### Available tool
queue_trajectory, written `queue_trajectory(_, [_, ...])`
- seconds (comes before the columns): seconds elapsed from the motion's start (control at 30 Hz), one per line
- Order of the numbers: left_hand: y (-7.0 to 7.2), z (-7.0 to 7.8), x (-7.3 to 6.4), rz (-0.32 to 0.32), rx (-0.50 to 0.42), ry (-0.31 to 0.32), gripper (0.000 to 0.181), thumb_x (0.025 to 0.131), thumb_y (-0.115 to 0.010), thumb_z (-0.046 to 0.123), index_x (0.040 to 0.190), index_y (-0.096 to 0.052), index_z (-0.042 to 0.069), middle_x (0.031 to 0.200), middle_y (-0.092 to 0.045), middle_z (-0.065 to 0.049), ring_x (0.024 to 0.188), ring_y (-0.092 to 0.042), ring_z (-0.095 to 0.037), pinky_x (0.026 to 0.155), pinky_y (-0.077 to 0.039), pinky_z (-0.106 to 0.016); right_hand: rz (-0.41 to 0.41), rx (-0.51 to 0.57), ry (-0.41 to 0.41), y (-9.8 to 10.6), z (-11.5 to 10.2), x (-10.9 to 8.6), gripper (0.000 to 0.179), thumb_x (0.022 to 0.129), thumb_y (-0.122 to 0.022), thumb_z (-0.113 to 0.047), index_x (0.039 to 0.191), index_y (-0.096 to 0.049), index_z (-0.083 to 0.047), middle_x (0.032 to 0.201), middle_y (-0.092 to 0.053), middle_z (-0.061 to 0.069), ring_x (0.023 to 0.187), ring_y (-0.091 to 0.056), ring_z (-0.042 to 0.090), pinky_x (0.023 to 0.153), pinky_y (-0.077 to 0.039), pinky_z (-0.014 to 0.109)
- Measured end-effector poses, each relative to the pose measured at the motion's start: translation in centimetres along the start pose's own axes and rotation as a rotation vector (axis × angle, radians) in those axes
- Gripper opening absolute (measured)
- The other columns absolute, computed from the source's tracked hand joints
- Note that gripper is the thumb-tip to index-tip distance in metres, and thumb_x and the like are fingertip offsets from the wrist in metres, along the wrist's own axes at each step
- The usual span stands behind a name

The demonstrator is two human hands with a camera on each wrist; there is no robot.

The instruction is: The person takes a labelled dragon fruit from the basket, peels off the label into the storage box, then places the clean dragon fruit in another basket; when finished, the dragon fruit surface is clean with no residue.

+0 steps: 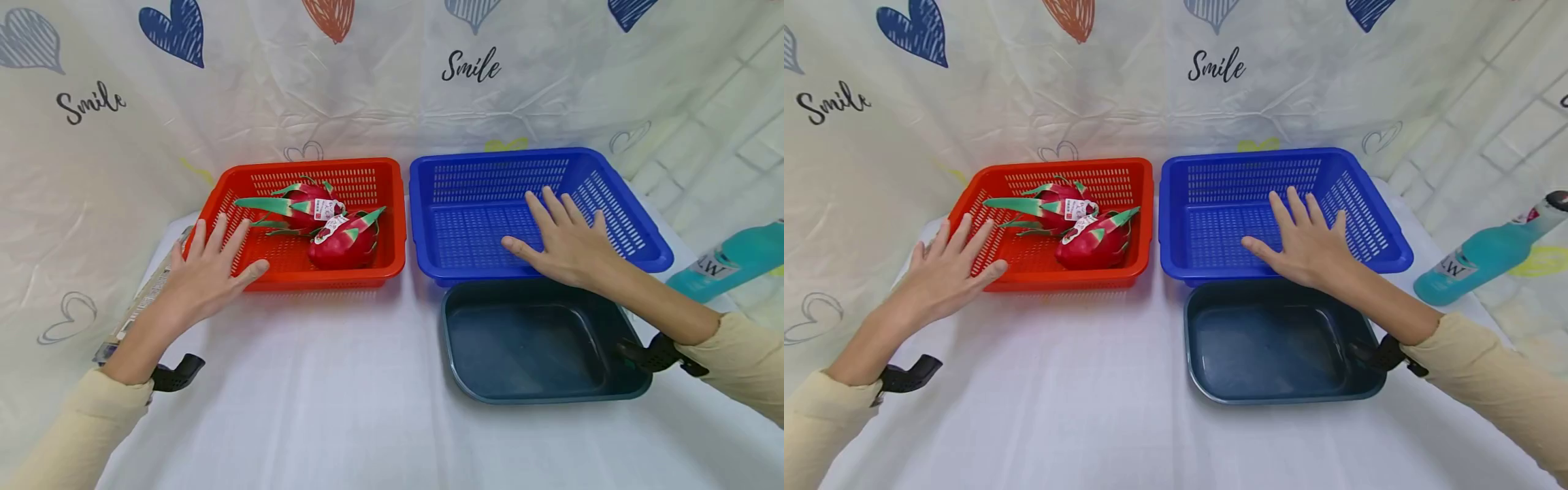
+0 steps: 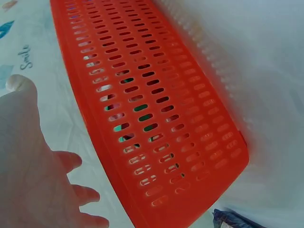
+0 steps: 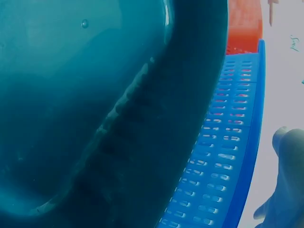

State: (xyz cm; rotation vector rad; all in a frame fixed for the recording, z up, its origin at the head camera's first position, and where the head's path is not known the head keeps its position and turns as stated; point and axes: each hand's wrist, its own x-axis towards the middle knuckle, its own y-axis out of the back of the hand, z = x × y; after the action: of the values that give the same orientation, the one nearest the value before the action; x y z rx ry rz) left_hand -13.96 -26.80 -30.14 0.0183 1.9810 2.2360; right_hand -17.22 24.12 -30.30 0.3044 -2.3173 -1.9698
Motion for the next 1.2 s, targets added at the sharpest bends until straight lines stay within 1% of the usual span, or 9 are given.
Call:
queue_trajectory(0.1, [0.2, -0.1, 0.2, 0.028, -0.021, 0.004, 0.09, 0.091, -0.033, 0.071, 0.157, 0.001, 0.02, 0.162, 0.009, -0.021, 0.146, 0.009, -0.052, 0.105, 0.002, -0.079, 0.014, 0.012, 0.006, 0.2, 0.0, -0.1, 0.095, 0.09, -0.035, -0.072, 0.157, -0.003, -0.013, 0.162, 0.002, 0.021, 0.146, -0.002, 0.053, 0.104, 0.002, 0.081])
queue_trajectory(0.2, [0.4, -0.3, 0.3, 0.065, -0.068, 0.008, 0.09, 0.092, -0.034, 0.07, 0.157, 0.002, 0.02, 0.162, 0.01, -0.02, 0.146, 0.008, -0.052, 0.106, 0.001, -0.079, 0.024, 0.026, 0.011, 0.3, -0.1, -0.2, 0.093, 0.09, -0.036, -0.071, 0.157, -0.005, -0.013, 0.162, 0.0, 0.021, 0.146, -0.004, 0.052, 0.104, 0.001, 0.081])
queue_trajectory(0.37, [0.2, -0.7, 0.3, 0.096, -0.148, 0.013, 0.09, 0.092, -0.037, 0.069, 0.157, 0.001, 0.02, 0.162, 0.01, -0.02, 0.145, 0.011, -0.052, 0.107, 0.002, -0.078, 0.01, 0.035, 0.03, 0.6, -0.5, -0.2, 0.092, 0.091, -0.038, -0.069, 0.157, -0.007, -0.013, 0.162, -0.003, 0.023, 0.146, -0.006, 0.052, 0.103, -0.001, 0.082])
queue_trajectory(0.53, [-0.1, -1.0, 0.2, 0.126, -0.178, 0.016, 0.088, 0.093, -0.038, 0.067, 0.157, 0.0, 0.02, 0.162, 0.008, -0.021, 0.146, 0.011, -0.052, 0.107, 0.001, -0.078, 0.008, 0.032, 0.036, 0.8, -0.6, -0.2, 0.091, 0.091, -0.04, -0.068, 0.157, -0.008, -0.013, 0.162, -0.005, 0.023, 0.146, -0.008, 0.052, 0.104, -0.002, 0.081])
queue_trajectory(0.67, [-0.1, -1.3, 0.0, 0.133, -0.191, 0.027, 0.088, 0.093, -0.039, 0.065, 0.157, 0.001, 0.019, 0.162, 0.009, -0.02, 0.146, 0.01, -0.051, 0.107, 0.0, -0.078, 0.007, 0.042, 0.045, 0.9, -0.7, -0.2, 0.091, 0.092, -0.041, -0.067, 0.157, -0.009, -0.013, 0.162, -0.006, 0.023, 0.146, -0.009, 0.052, 0.105, -0.002, 0.081])
queue_trajectory(0.83, [-0.2, -2.1, -0.4, 0.179, -0.223, 0.025, 0.086, 0.095, -0.04, 0.06, 0.157, -0.001, 0.015, 0.162, 0.006, -0.023, 0.146, 0.006, -0.052, 0.107, -0.002, -0.078, 0.029, 0.104, 0.106, 0.7, -1.1, -0.3, 0.088, 0.091, -0.048, -0.062, 0.157, -0.013, -0.014, 0.163, -0.009, 0.02, 0.148, -0.01, 0.048, 0.108, -0.003, 0.078])
queue_trajectory(1.03, [-0.8, -3.1, -0.9, 0.257, -0.34, 0.021, 0.081, 0.098, -0.043, 0.052, 0.156, -0.006, 0.009, 0.161, 0.001, -0.027, 0.146, 0.005, -0.053, 0.107, -0.001, -0.078, 0.071, 0.164, 0.193, 0.7, -2.0, -0.3, 0.086, 0.089, -0.054, -0.059, 0.156, -0.021, -0.016, 0.163, -0.015, 0.016, 0.149, -0.014, 0.042, 0.112, -0.005, 0.074])
queue_trajectory(1.13, [-1.1, -3.5, -1.1, 0.271, -0.39, 0.023, 0.078, 0.099, -0.044, 0.047, 0.156, -0.008, 0.009, 0.161, 0.0, -0.027, 0.146, 0.005, -0.053, 0.107, -0.001, -0.078, 0.08, 0.174, 0.228, 0.9, -2.4, -0.3, 0.085, 0.089, -0.055, -0.059, 0.155, -0.022, -0.017, 0.162, -0.017, 0.015, 0.149, -0.016, 0.04, 0.113, -0.007, 0.072])
queue_trajectory(1.2, [-1.4, -3.6, -1.2, 0.267, -0.413, 0.025, 0.076, 0.099, -0.045, 0.045, 0.156, -0.009, 0.009, 0.161, 0.0, -0.026, 0.146, 0.005, -0.052, 0.106, -0.004, -0.079, 0.081, 0.175, 0.24, 1.1, -2.6, -0.3, 0.085, 0.089, -0.056, -0.058, 0.155, -0.023, -0.017, 0.162, -0.018, 0.015, 0.149, -0.016, 0.039, 0.114, -0.008, 0.071])
